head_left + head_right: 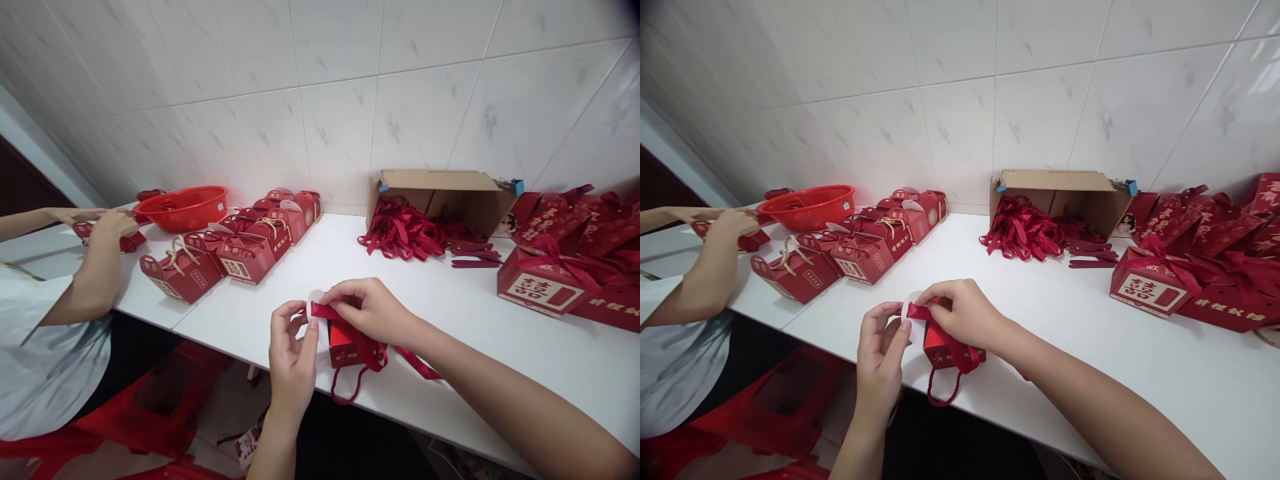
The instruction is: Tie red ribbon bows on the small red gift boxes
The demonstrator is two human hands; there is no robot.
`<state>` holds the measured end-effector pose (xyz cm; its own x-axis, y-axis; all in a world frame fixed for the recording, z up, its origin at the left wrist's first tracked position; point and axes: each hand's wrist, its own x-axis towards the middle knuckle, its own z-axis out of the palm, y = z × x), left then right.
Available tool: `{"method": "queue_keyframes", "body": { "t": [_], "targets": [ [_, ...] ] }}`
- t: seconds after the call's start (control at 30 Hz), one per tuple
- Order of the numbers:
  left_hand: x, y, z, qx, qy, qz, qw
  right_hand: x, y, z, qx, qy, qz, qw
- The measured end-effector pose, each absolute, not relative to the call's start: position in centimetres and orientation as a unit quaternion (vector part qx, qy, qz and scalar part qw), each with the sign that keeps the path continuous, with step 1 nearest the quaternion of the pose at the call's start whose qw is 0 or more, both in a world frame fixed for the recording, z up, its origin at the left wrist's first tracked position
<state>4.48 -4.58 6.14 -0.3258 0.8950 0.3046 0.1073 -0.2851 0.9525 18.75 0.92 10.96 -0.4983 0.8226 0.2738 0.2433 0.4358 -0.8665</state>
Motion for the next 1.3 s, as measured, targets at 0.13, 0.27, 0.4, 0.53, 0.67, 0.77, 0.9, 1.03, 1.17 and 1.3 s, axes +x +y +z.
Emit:
{"method": "queue_keyframes", "body": {
  "t": [0.13, 0.27, 0.4, 0.53, 0.67, 0.77, 0.9, 1.03, 1.17, 1.3],
  "targets": [
    [4.3, -4.6, 6.4, 0.503, 0.506, 0.631, 0.304, 18.6, 0.7, 10.9, -0.317, -0.790, 0.371, 0.371],
    [3.9, -4.6, 6.3, 0.515, 0.513, 0.619, 0.297, 18.6, 0.7, 10.8, -0.308, -0.802, 0.355, 0.369],
    [2.9, -4.7, 6.5, 0.575, 0.498, 0.574, 0.302, 19.5, 1.1, 11.6, -0.273, -0.828, 0.292, 0.393],
    [-1.0, -4.7, 6.4, 0.572, 0.566, 0.537, 0.252, 21.9, 1.7, 13.3, -0.316, -0.814, 0.215, 0.438],
    [-7.1, -4.2, 5.7, 0.486, 0.750, 0.423, 0.151, 25.0, 1.7, 13.6, -0.435, -0.785, 0.216, 0.386],
    [-9.0, -3.6, 5.4, 0.479, 0.791, 0.366, 0.108, 26.7, 1.3, 12.0, -0.492, -0.777, 0.268, 0.286],
    [-5.2, -2.4, 5.5, 0.543, 0.650, 0.508, 0.157, 27.3, 0.8, 9.0, -0.494, -0.758, 0.346, 0.249],
    [0.5, -1.2, 5.9, 0.555, 0.507, 0.489, 0.442, 26.6, 0.7, 7.1, -0.443, -0.737, 0.419, 0.292],
    [2.1, -0.6, 6.0, 0.546, 0.491, 0.432, 0.524, 26.1, 0.6, 6.1, -0.432, -0.675, 0.496, 0.335],
    [1.0, -0.5, 6.2, 0.546, 0.479, 0.386, 0.569, 26.3, 0.3, 6.0, -0.444, -0.648, 0.521, 0.334]
  ]
}}
